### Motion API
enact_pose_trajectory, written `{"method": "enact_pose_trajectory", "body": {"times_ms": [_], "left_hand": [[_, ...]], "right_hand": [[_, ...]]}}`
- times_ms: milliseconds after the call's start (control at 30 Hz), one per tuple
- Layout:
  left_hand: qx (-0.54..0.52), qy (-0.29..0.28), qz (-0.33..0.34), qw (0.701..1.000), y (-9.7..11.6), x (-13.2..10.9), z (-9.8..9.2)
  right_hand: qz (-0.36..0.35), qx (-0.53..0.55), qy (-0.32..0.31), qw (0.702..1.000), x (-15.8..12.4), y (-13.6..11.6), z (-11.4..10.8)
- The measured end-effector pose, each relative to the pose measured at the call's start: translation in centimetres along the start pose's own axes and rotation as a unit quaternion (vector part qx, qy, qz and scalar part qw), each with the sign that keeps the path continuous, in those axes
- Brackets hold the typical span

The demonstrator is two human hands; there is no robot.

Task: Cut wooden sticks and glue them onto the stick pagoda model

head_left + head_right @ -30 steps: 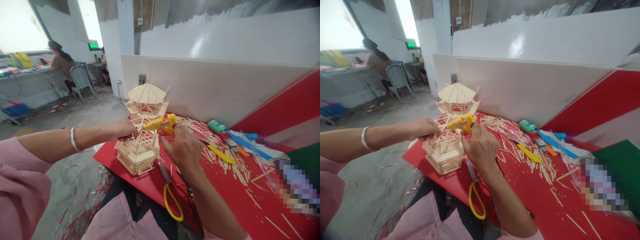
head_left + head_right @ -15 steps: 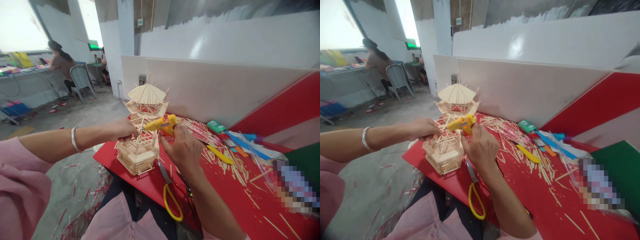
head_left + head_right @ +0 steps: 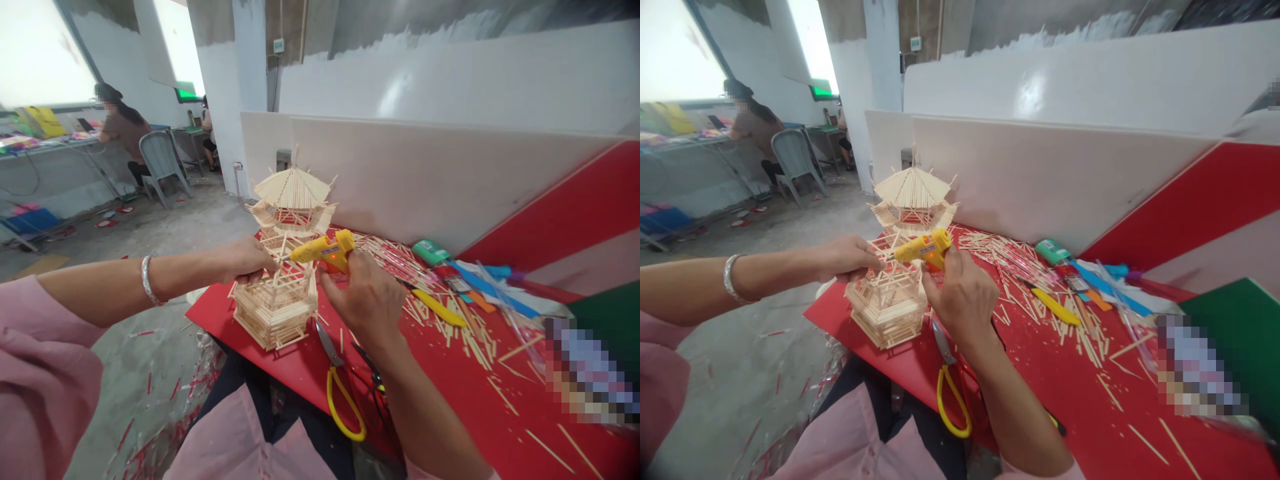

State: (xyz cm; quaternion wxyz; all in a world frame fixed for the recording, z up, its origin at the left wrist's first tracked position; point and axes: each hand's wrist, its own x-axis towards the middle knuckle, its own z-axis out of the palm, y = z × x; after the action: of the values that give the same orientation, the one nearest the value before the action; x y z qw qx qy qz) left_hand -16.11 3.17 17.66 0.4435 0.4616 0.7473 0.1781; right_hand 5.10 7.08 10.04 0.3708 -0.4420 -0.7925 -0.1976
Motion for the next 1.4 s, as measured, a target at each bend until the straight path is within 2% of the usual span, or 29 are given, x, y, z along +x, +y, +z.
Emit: {"method": "enact_pose_trajectory", "body": {"times_ms": [967, 1400], "left_hand": [[0.006, -0.003, 0.014, 1.000, -0.29, 0.17, -0.01], [0.020, 0.011, -0.005, 1.000, 0.05, -0.13, 0.08]], "right_hand": [[-0.005, -0.014, 0.014, 1.000, 0.04, -0.19, -0.11], [-0.008, -0.006, 0.015, 1.000, 0.21, -0.80, 0.10]]}}
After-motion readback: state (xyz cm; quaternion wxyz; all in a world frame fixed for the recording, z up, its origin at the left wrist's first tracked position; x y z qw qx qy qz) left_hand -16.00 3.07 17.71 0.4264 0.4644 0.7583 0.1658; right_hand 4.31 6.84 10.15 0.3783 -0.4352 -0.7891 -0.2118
